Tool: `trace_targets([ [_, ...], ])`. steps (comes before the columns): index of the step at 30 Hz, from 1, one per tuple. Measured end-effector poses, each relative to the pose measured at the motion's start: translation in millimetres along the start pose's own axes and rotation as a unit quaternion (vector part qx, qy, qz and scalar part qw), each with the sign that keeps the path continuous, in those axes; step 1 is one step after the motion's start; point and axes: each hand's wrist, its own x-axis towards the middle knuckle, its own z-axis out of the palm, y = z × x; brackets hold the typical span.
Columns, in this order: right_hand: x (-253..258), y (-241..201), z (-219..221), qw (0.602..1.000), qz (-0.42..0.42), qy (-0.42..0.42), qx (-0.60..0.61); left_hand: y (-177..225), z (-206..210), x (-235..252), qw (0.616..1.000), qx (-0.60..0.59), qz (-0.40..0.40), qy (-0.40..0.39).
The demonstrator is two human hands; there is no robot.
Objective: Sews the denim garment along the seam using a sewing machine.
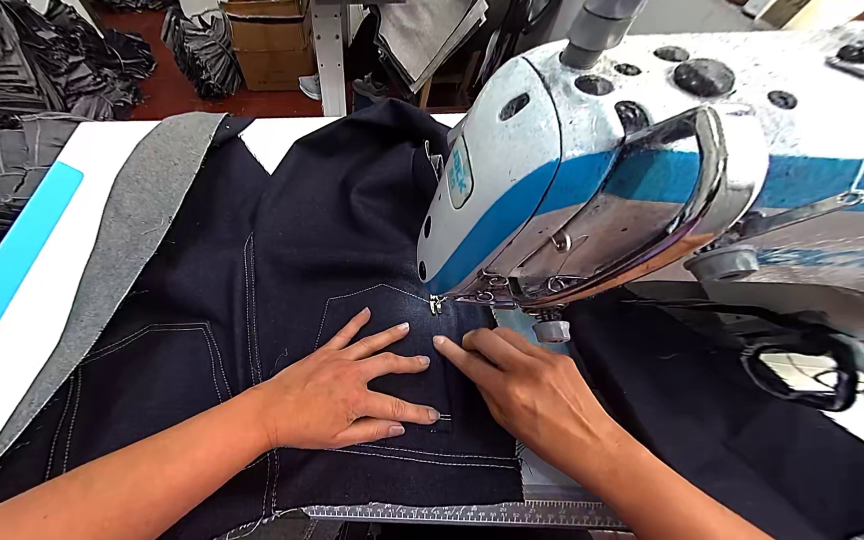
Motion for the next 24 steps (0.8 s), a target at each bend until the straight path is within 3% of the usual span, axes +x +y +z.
trace_targets([
  [5,-30,-23,-10,0.999,-0.027,-0.013,0.04,0,1,0,1.0,0.004,0.002,0.008],
  [10,-49,-28,-11,0.998,-0.001,0.015,0.067,-1,2,0,1.0,0.013,0.006,0.009],
  [24,-19,-44,-6,0.997,-0.056,0.06,0.006,-1,0,-1,1.0,0.021,0.004,-0.004],
])
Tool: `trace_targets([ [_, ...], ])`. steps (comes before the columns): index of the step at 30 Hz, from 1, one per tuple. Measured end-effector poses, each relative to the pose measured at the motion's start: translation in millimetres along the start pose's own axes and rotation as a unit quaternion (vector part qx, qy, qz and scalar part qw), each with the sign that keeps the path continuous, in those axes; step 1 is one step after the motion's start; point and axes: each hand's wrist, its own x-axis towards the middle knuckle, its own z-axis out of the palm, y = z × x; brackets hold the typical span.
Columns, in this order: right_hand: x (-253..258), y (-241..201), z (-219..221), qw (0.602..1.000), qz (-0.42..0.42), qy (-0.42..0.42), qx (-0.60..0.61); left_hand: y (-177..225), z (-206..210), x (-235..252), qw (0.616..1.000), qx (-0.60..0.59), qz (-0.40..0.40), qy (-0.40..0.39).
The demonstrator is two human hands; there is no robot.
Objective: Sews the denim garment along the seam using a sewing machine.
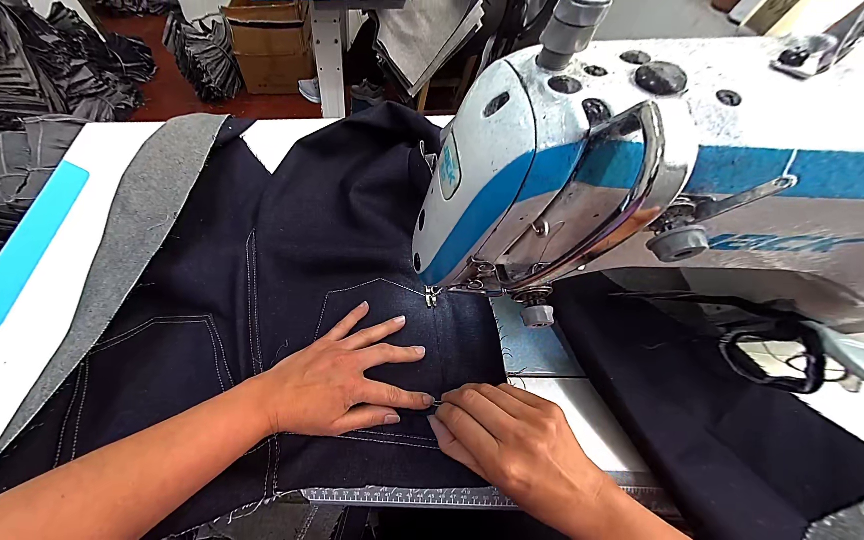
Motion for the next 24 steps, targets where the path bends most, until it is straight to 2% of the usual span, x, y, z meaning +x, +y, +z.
trace_targets([
  [4,-9,-8,1,0.999,0.037,0.012,-0.002,-1,1,0,1.0,0.006,0.007,-0.006],
  [7,-30,-6,-9,0.995,0.051,-0.024,0.084,0,1,-1,1.0,0.006,0.011,-0.003],
  [9,-47,-1,-15,0.987,0.029,-0.056,0.145,0,0,0,1.0,0.004,0.011,0.003],
  [11,-56,2,-17,0.988,0.003,-0.066,0.137,0,0,0,1.0,0.002,0.008,0.005],
  [15,-45,2,-9,0.993,-0.011,-0.022,0.117,0,0,0,1.0,0.002,0.009,0.003],
  [19,-39,7,-12,0.989,-0.052,-0.021,0.134,0,0,0,1.0,-0.001,0.007,-0.002],
  [24,-43,11,-8,0.985,-0.039,-0.038,0.166,0,0,0,1.0,0.001,0.011,0.0],
])
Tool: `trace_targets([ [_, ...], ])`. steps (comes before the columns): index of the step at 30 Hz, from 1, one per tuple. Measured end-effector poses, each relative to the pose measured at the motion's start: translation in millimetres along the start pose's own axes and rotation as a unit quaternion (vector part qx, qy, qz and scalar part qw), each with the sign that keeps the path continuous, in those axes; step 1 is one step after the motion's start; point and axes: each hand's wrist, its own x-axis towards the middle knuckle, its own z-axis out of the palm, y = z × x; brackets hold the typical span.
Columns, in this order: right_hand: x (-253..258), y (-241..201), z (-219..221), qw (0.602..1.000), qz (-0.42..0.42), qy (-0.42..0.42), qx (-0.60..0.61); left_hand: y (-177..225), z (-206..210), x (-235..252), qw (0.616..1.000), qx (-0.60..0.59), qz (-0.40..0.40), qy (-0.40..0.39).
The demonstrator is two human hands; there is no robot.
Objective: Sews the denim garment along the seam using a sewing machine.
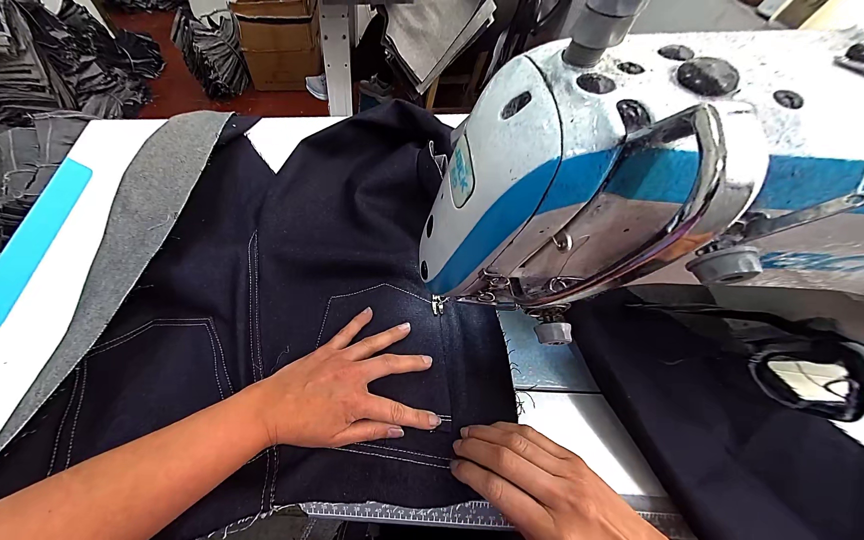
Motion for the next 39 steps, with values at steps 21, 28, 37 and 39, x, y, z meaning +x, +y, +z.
trace_targets([
  [21,4,0,-8,0.997,0.047,-0.046,0.046,-2,0,0,0.999,-0.032,0.001,-0.001],
  [28,21,27,-2,0.998,0.067,-0.02,0.005,-32,-8,14,0.999,-0.03,-0.014,0.019],
  [37,45,72,8,0.996,0.077,0.029,-0.042,-86,-25,36,0.999,-0.021,-0.006,0.043],
  [39,47,76,10,0.994,0.088,0.044,-0.037,-97,-28,40,0.999,-0.018,-0.002,0.05],
])
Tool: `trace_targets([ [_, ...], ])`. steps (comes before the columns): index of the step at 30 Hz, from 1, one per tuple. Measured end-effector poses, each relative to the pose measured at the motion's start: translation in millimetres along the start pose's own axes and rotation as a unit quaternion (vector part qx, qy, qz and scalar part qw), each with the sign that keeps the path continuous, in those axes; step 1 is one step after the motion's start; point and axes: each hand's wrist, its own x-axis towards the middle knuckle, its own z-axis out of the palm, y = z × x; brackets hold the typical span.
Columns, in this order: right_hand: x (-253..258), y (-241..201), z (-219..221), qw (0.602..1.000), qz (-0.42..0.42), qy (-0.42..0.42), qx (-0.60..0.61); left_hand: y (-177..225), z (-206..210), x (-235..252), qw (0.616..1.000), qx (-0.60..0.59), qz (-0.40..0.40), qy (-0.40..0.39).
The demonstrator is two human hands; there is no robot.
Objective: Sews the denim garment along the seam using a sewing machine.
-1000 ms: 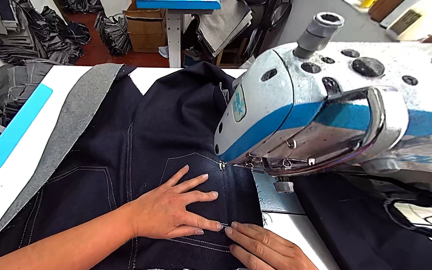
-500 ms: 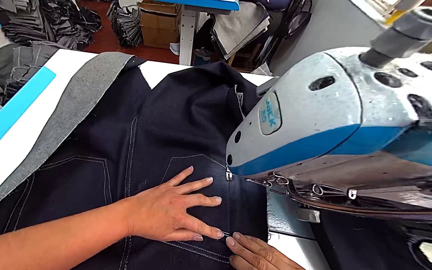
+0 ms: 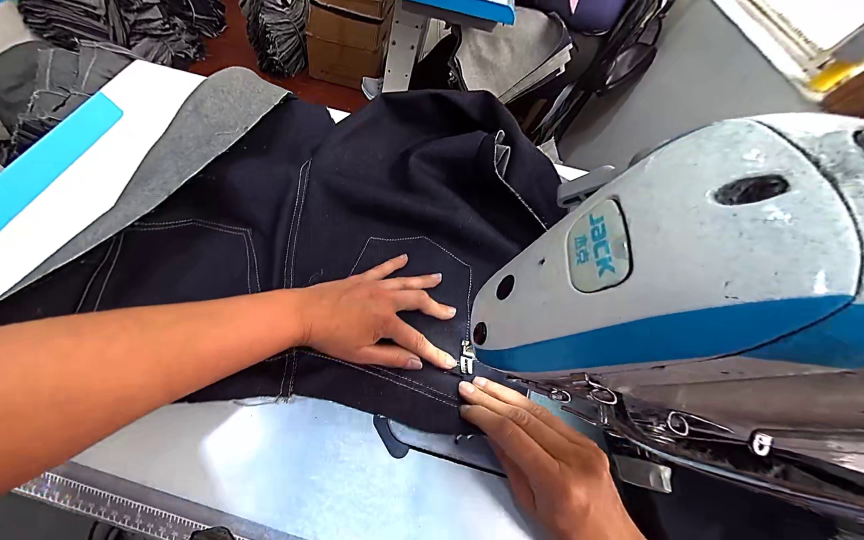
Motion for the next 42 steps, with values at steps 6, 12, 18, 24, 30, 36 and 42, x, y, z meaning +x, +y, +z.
trace_targets([
  [6,4,-5,-2,1.0,0.013,0.015,-0.01,-8,-4,3,1.0,-0.005,0.002,0.013],
  [12,2,-1,0,0.999,0.021,0.027,0.0,-6,-5,3,1.0,0.0,-0.01,-0.001],
  [18,0,3,3,0.999,0.024,0.038,0.006,-7,-4,3,1.0,0.014,-0.003,0.006],
  [24,-1,4,5,0.999,0.025,0.035,0.022,-2,-6,1,0.999,0.029,-0.019,-0.016],
  [30,-5,-6,1,0.999,0.019,0.018,-0.036,32,-84,-47,0.974,0.141,-0.169,-0.049],
  [36,-7,-21,10,0.993,0.083,0.047,-0.064,41,-113,-207,0.879,0.253,-0.386,-0.123],
  [42,6,3,5,0.992,0.108,0.062,-0.011,155,-41,-175,0.686,0.271,-0.625,-0.258],
])
